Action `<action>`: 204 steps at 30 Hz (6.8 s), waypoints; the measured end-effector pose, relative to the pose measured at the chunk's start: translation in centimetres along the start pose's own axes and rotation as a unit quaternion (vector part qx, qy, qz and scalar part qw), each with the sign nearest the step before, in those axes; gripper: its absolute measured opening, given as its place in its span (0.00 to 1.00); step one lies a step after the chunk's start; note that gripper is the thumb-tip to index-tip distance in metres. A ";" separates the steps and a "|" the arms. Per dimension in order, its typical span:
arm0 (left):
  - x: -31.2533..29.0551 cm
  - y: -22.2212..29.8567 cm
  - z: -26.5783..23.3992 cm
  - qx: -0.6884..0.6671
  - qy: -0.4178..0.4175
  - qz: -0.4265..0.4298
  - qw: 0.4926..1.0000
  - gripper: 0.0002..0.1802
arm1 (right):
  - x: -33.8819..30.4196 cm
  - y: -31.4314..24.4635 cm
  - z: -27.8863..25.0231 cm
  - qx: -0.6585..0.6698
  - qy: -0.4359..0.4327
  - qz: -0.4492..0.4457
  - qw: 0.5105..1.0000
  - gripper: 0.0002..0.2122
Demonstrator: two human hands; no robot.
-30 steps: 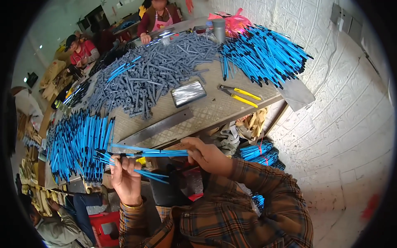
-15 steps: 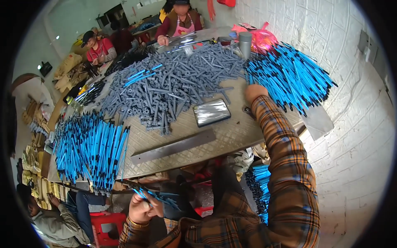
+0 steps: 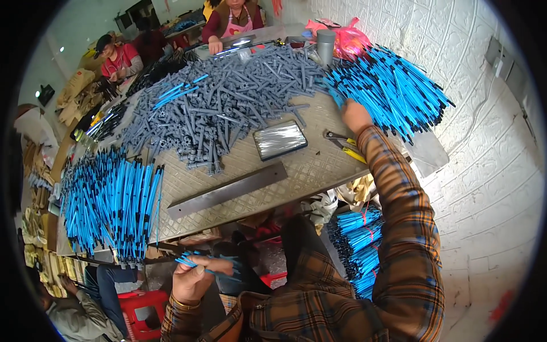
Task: The person assembles blue pen-like components into circular holders at a factory workbench.
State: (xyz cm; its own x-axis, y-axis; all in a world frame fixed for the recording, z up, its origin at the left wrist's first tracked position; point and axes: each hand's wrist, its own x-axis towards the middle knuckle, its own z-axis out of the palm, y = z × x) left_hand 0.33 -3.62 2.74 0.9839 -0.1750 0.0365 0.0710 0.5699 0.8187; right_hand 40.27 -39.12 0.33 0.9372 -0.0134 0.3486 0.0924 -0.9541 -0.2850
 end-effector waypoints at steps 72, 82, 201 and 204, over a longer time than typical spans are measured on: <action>0.4 -0.9 -3.0 0.053 0.040 -0.075 0.995 0.22 | -2.4 -11.8 0.0 0.046 -0.198 -0.505 0.839 0.33; 0.4 -2.2 -0.9 0.041 0.021 -0.103 0.994 0.23 | -1.1 -13.1 3.0 0.074 -0.154 -0.294 0.941 0.25; 5.6 -1.6 4.1 -0.068 0.260 0.346 0.899 0.06 | -28.9 -10.8 -6.2 0.320 0.056 -0.511 0.796 0.10; 4.6 -2.0 4.9 -0.050 0.311 0.323 0.892 0.04 | -29.8 -8.7 -4.5 0.309 -0.050 -0.465 0.828 0.10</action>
State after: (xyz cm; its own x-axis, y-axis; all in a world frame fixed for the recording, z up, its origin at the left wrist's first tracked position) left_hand 3.89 -9.45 4.10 0.7224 0.6788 0.1319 -0.5612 0.4640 0.6854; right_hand 9.97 -31.75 -3.53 0.3847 0.6961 0.6062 0.9153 -0.2027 -0.3481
